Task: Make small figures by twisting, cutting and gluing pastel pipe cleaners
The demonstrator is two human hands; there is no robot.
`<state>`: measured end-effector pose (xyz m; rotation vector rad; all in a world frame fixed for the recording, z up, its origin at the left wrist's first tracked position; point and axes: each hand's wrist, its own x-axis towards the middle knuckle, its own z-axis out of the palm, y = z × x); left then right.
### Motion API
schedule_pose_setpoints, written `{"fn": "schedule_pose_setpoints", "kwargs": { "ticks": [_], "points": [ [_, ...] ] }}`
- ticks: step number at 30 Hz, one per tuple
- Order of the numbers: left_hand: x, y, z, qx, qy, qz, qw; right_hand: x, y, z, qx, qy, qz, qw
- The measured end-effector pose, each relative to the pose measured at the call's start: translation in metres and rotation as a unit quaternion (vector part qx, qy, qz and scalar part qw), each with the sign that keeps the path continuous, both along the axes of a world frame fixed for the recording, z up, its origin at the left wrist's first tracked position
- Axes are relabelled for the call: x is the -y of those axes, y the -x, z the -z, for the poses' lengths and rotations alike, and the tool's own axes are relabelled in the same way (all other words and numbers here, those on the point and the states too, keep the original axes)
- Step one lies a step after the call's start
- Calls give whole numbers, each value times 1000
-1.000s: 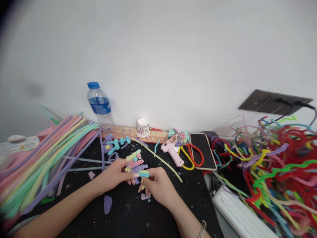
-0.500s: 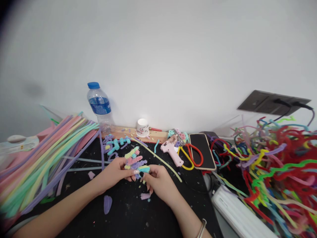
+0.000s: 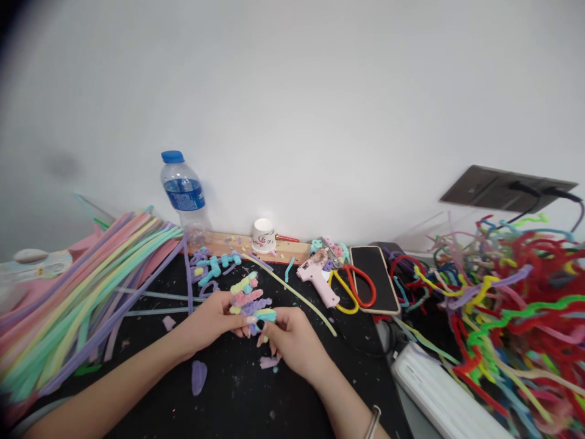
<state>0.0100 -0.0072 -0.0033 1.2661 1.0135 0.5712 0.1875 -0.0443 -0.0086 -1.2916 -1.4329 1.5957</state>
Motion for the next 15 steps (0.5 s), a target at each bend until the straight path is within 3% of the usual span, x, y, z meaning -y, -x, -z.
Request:
{"fn": "schedule_pose_setpoints", "kwargs": {
  "ticks": [15],
  "points": [
    [0, -1, -3, 9, -8, -1, 1000, 0, 3, -4, 33, -14, 15, 999]
  ]
}}
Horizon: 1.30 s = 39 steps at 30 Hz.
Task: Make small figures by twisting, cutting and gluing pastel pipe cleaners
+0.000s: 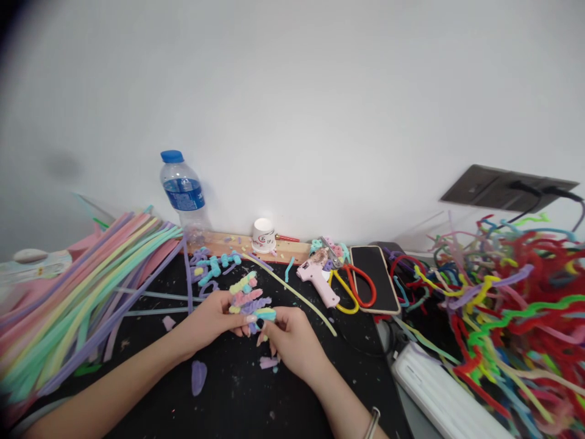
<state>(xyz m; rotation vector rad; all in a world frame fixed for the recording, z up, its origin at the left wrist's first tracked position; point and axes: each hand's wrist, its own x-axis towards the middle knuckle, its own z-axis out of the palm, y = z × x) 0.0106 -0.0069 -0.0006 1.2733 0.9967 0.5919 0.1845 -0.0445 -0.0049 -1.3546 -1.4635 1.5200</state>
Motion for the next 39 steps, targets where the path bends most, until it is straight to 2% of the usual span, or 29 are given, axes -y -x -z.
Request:
{"fn": "schedule_pose_setpoints", "kwargs": {
  "ticks": [10, 25, 39],
  "points": [
    [-1, 1, 6, -1, -23, -16, 1000, -1, -1, 2, 5, 10, 12, 1000],
    [1, 0, 0, -7, -4, -18, 1000, 1, 1, 3, -22, -2, 1, 1000],
    [-1, 1, 4, 4, -22, -1, 1000, -1, 2, 2, -15, -10, 10, 1000]
  ]
}}
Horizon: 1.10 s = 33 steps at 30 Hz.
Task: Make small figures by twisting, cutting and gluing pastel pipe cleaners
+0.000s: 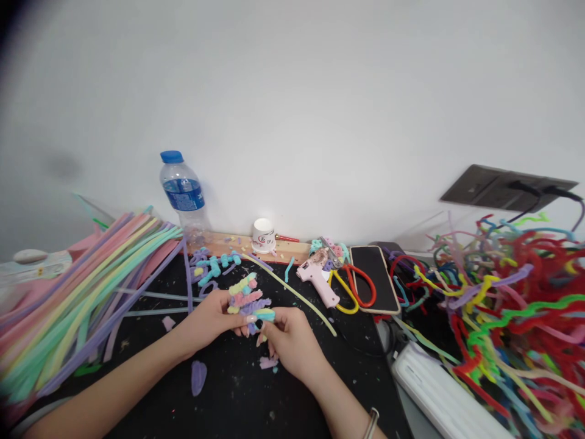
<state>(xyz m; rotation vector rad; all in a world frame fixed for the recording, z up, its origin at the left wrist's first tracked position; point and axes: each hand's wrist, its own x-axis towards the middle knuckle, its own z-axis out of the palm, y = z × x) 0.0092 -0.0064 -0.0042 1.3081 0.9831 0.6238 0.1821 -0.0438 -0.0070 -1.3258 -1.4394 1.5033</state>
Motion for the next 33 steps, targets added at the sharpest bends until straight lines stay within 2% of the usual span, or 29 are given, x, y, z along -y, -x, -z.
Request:
{"fn": "schedule_pose_setpoints", "kwargs": {
  "ticks": [17, 22, 33],
  "points": [
    [-2, -1, 1, 1, -5, 1, 1000, 3, 1, 3, 4, -5, 4, 1000],
    [-1, -2, -1, 0, 6, -21, 1000, 0, 1, 0, 13, 19, 21, 1000],
    [-2, -1, -1, -12, 13, -37, 999, -1, -1, -4, 14, 23, 0, 1000]
  ]
}}
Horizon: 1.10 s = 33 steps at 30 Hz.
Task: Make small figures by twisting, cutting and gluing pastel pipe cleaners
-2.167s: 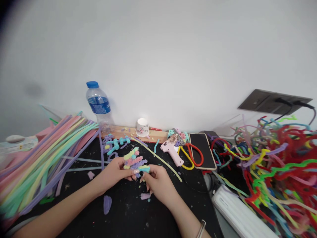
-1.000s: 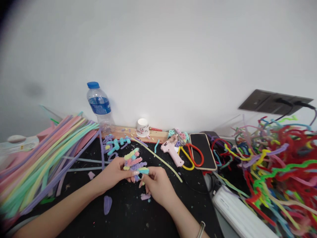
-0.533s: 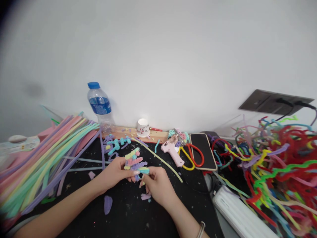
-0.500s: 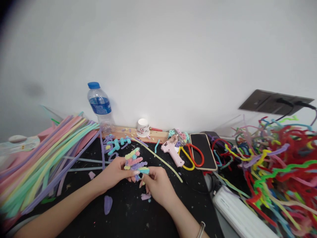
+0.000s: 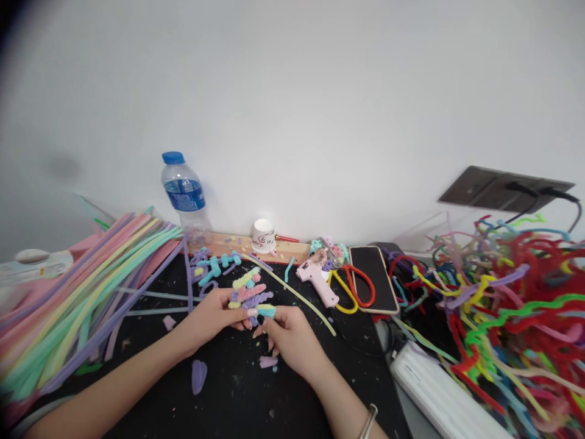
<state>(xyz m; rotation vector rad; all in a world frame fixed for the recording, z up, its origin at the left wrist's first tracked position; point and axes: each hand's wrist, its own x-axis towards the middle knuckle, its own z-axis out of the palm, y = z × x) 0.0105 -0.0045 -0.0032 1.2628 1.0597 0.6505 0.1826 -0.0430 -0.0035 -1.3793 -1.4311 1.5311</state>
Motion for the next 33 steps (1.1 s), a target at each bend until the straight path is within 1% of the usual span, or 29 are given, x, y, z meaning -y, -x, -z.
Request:
{"fn": "schedule_pose_setpoints", "kwargs": {
  "ticks": [3, 9, 13, 17, 19, 22, 27, 30, 33],
  "points": [
    [1, -1, -1, -7, -10, 1, 1000, 1, 0, 2, -1, 0, -3, 1000],
    [0, 1, 0, 8, -30, 19, 999, 2, 0, 7, -34, -3, -12, 999],
    [0, 1, 0, 19, -31, 32, 999, 2, 2, 6, -23, 0, -9, 1000],
    [-1, 1, 0, 13, -30, 18, 999, 1, 1, 5, -16, -1, -1, 1000],
    [-2, 1, -2, 13, -27, 13, 999, 0, -1, 4, -33, -9, 0, 999],
    [-2, 2, -4, -1, -22, 26, 999, -2, -4, 3, -66, -27, 19, 997],
    [0, 3, -4, 2, -30, 101, 994, -4, -4, -1, -40, -68, 58, 995],
    [1, 5, -3, 17, -27, 118, 993, -4, -4, -1, -22, -72, 76, 994],
    [-1, 6, -2, 23, -17, 117, 993, -5, -6, 0, -30, -75, 108, 991]
  ]
}}
